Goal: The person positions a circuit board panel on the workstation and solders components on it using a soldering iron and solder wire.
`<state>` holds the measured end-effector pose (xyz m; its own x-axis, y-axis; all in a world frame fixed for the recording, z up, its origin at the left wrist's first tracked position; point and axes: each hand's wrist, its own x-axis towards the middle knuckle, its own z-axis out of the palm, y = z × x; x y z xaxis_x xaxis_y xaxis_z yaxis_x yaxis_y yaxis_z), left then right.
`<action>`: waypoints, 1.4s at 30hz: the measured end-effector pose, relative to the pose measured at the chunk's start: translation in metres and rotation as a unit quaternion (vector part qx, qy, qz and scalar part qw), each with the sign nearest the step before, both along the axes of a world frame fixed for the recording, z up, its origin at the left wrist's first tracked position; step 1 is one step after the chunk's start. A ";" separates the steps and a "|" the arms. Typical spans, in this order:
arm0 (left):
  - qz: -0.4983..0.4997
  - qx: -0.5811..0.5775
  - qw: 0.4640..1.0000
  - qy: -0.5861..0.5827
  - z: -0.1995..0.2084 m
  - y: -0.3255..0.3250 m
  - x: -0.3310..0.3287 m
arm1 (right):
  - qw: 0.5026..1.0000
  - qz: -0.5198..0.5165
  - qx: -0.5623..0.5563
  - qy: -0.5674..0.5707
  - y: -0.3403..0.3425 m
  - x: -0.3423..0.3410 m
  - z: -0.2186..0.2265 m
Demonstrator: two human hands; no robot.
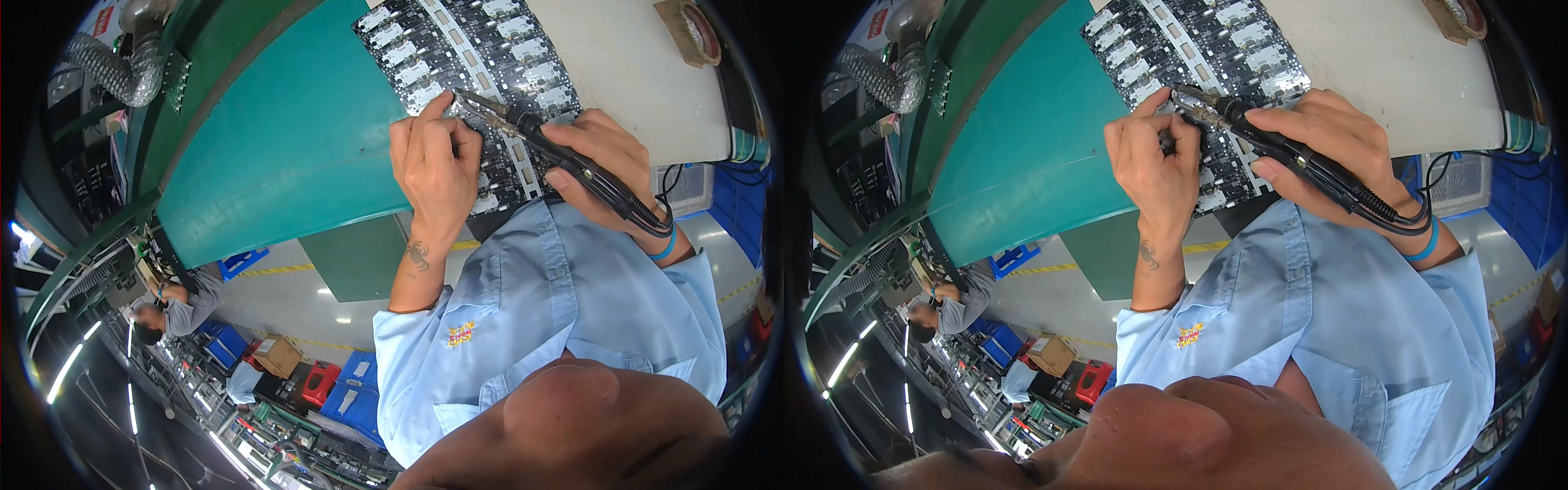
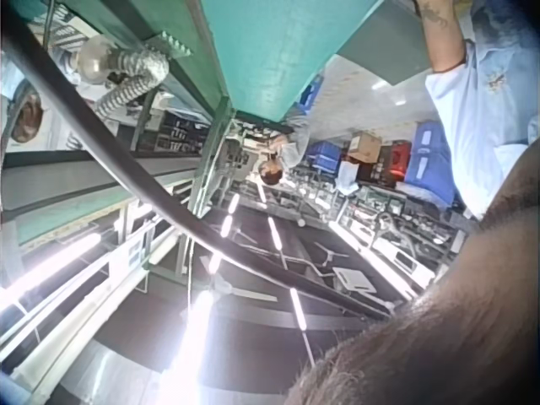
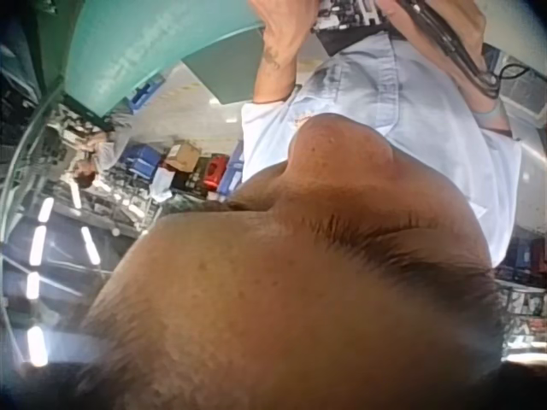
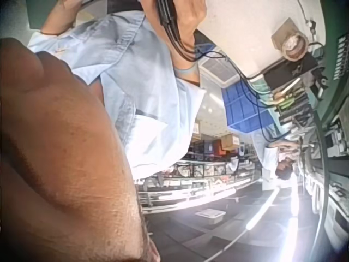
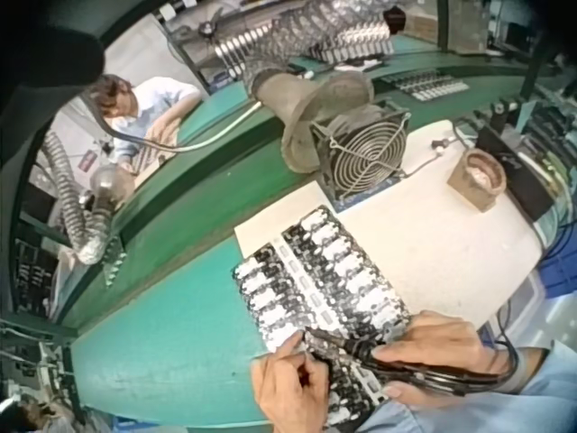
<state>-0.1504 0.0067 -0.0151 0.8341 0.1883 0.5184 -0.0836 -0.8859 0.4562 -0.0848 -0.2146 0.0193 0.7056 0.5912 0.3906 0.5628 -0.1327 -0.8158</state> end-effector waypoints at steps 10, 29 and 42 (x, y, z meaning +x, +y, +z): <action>-0.010 -0.003 1.000 -0.002 -0.001 0.002 0.001 | 1.000 0.010 -0.003 0.000 0.002 0.000 -0.002; -0.014 -0.016 1.000 0.003 0.000 0.002 0.001 | 1.000 -0.016 0.003 -0.012 -0.006 0.004 0.008; 0.030 -0.089 0.995 0.037 0.017 0.006 0.009 | 1.000 -0.029 0.006 -0.011 -0.004 0.013 0.011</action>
<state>-0.1410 0.0132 0.0020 0.8532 0.3215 0.4106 0.0056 -0.7929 0.6093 -0.0721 -0.2189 0.0305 0.7289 0.5451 0.4142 0.5732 -0.1552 -0.8046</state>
